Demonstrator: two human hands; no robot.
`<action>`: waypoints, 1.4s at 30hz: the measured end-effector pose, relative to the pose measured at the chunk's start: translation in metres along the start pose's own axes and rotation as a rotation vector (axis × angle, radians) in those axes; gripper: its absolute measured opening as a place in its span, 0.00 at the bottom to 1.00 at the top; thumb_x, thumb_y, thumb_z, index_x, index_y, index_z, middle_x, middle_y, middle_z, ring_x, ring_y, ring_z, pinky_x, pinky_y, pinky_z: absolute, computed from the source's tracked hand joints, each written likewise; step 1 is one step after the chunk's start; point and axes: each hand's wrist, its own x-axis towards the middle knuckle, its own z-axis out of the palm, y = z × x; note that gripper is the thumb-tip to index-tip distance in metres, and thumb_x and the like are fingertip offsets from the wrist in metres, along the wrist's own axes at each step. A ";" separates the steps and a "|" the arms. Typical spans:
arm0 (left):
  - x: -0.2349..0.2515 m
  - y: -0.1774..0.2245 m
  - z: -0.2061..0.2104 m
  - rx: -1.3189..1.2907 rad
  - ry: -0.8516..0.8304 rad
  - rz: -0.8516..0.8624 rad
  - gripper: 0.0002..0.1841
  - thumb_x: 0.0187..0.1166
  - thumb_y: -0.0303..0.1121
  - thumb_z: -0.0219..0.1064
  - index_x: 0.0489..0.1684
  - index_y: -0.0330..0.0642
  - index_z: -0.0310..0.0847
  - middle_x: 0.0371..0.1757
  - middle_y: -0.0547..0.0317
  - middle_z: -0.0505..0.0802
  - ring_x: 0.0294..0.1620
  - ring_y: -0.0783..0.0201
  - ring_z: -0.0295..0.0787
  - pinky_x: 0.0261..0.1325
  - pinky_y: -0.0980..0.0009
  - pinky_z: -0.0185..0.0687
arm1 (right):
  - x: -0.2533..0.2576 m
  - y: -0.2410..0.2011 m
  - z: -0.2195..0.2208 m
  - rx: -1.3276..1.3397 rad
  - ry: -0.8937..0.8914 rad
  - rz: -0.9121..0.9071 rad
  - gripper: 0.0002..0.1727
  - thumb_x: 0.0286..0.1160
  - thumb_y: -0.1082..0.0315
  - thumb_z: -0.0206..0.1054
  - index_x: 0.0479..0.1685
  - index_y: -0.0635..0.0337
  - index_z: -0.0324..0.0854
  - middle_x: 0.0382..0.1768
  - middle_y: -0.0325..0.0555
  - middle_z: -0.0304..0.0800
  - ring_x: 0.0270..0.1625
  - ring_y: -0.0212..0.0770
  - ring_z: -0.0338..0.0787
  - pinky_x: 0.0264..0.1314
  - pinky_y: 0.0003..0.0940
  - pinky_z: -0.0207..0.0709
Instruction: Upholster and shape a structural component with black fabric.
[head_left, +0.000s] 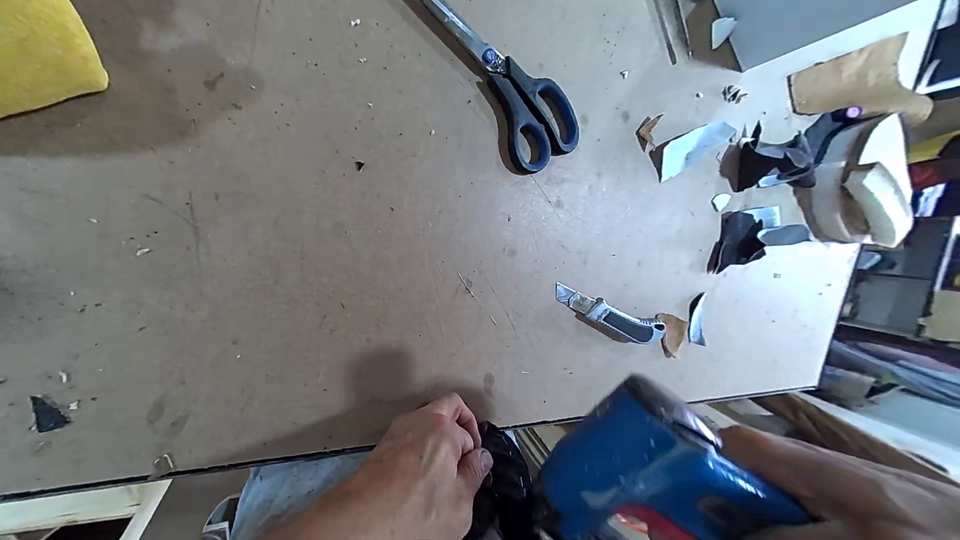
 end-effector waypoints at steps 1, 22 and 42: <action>0.000 0.000 0.000 0.002 -0.005 -0.002 0.21 0.90 0.43 0.55 0.37 0.38 0.89 0.62 0.53 0.84 0.58 0.61 0.84 0.61 0.62 0.79 | 0.002 0.001 0.001 0.073 0.024 0.012 0.06 0.69 0.63 0.63 0.35 0.54 0.82 0.21 0.38 0.88 0.21 0.37 0.89 0.23 0.38 0.85; -0.006 -0.039 -0.012 -0.256 0.051 0.149 0.29 0.92 0.55 0.41 0.50 0.48 0.88 0.52 0.63 0.91 0.52 0.70 0.87 0.57 0.61 0.81 | -0.009 0.010 0.003 0.437 0.203 0.080 0.11 0.65 0.56 0.67 0.43 0.46 0.85 0.24 0.39 0.89 0.19 0.37 0.87 0.20 0.36 0.85; 0.016 -0.037 -0.029 -0.118 -0.269 0.633 0.22 0.83 0.44 0.65 0.75 0.54 0.82 0.75 0.58 0.82 0.72 0.67 0.79 0.73 0.67 0.78 | -0.037 0.017 0.045 0.452 0.233 0.025 0.11 0.68 0.58 0.65 0.47 0.44 0.82 0.31 0.39 0.91 0.20 0.37 0.88 0.20 0.36 0.85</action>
